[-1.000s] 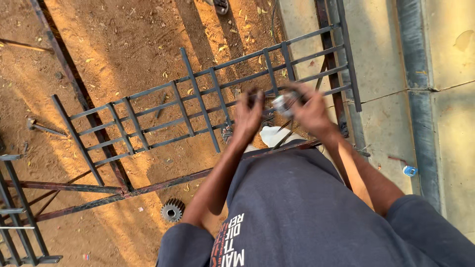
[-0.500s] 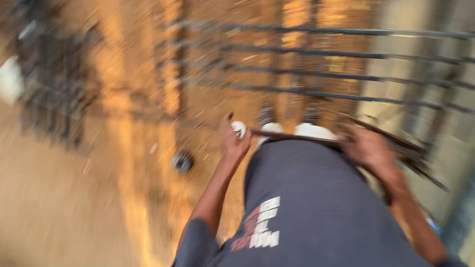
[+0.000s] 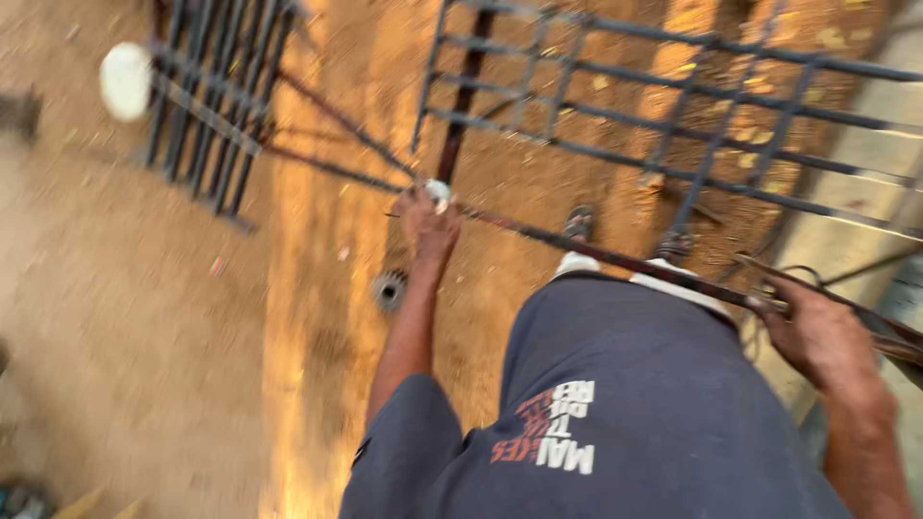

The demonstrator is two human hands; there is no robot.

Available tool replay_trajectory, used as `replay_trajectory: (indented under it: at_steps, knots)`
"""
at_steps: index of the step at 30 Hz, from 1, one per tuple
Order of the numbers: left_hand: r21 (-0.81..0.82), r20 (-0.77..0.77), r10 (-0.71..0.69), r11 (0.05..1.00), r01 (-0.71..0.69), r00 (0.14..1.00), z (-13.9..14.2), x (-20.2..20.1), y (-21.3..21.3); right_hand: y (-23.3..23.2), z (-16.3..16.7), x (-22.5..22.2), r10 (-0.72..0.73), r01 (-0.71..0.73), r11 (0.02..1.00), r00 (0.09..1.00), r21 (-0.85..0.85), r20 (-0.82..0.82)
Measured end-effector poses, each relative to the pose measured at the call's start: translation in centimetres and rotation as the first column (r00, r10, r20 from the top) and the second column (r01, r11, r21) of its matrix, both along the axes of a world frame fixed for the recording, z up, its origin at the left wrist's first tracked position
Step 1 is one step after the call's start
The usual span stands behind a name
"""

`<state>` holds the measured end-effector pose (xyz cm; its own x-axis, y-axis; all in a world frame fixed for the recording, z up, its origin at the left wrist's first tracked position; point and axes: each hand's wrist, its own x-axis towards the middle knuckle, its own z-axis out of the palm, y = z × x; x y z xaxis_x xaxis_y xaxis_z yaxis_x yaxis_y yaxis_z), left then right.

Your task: The person welds metal pieces onto a rectangular frame, using a welding electrode holder to join the joints and a tape measure to check the alignment between components.

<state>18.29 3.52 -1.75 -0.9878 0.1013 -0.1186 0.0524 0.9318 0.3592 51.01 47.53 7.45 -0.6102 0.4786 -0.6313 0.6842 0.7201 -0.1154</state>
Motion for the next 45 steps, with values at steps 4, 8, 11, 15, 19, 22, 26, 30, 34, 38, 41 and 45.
replay_trajectory:
  at_steps: [4,8,11,15,19,22,26,30,34,38,41,45]
  knots:
    - [0.252,-0.238,-0.286,0.905,0.343,0.928,-3.7,0.0,-1.2,-0.8,-3.2,3.1,-0.095,0.118,0.986,0.977,0.117,-0.190]
    - [-0.041,-0.480,-0.141,0.989,0.139,0.866,-2.6,0.1,0.6,-2.2,-7.4,8.4,-0.440,0.533,0.845,0.641,-0.048,-0.629]
    - [-0.139,-0.466,-0.252,0.968,0.211,0.848,1.7,0.1,3.6,-3.0,-10.2,11.0,-0.892,0.820,0.296,0.054,-0.490,-0.448]
    - [0.125,-0.462,-0.286,0.916,0.381,0.839,6.9,0.1,10.2,-1.6,-11.7,12.0,-0.810,0.705,-0.134,-0.482,-0.696,-0.333]
    - [0.401,-0.350,-0.371,0.771,0.495,0.860,10.0,0.8,19.0,1.8,-10.9,10.1,-0.688,0.661,-0.350,-0.662,-0.664,-0.296]
    - [0.492,-0.292,-0.530,0.630,0.600,0.796,10.9,2.7,26.4,3.9,-10.2,8.2,-0.638,0.566,-0.323,-0.722,-0.758,-0.267]
    - [0.485,-0.231,-0.748,0.466,0.740,0.622,11.1,6.2,35.4,5.1,-10.1,6.7,-0.590,0.465,-0.216,-0.763,-0.859,-0.265]
    - [0.527,-0.174,-0.842,0.359,0.770,0.511,9.5,8.9,42.5,4.8,-10.6,7.0,-0.660,0.292,0.029,-0.713,-0.956,-0.238]
    - [0.621,-0.141,-0.836,0.343,0.705,0.531,6.8,10.6,47.7,4.9,-10.1,10.1,-0.588,0.556,0.023,-0.664,-0.831,-0.461]
    - [0.520,-0.116,-0.788,0.470,0.713,0.604,4.0,12.4,51.1,7.0,-5.5,13.7,-0.559,0.474,0.135,-0.689,-0.870,-0.462]
    - [0.434,-0.036,-0.780,0.551,0.713,0.625,2.5,13.3,52.3,9.7,-1.2,13.9,-0.742,0.170,0.233,-0.606,-0.958,-0.288]
    - [0.371,0.013,-0.767,0.600,0.709,0.642,2.0,14.1,53.7,13.9,2.5,10.0,-0.915,-0.084,0.011,-0.402,-0.996,0.024]
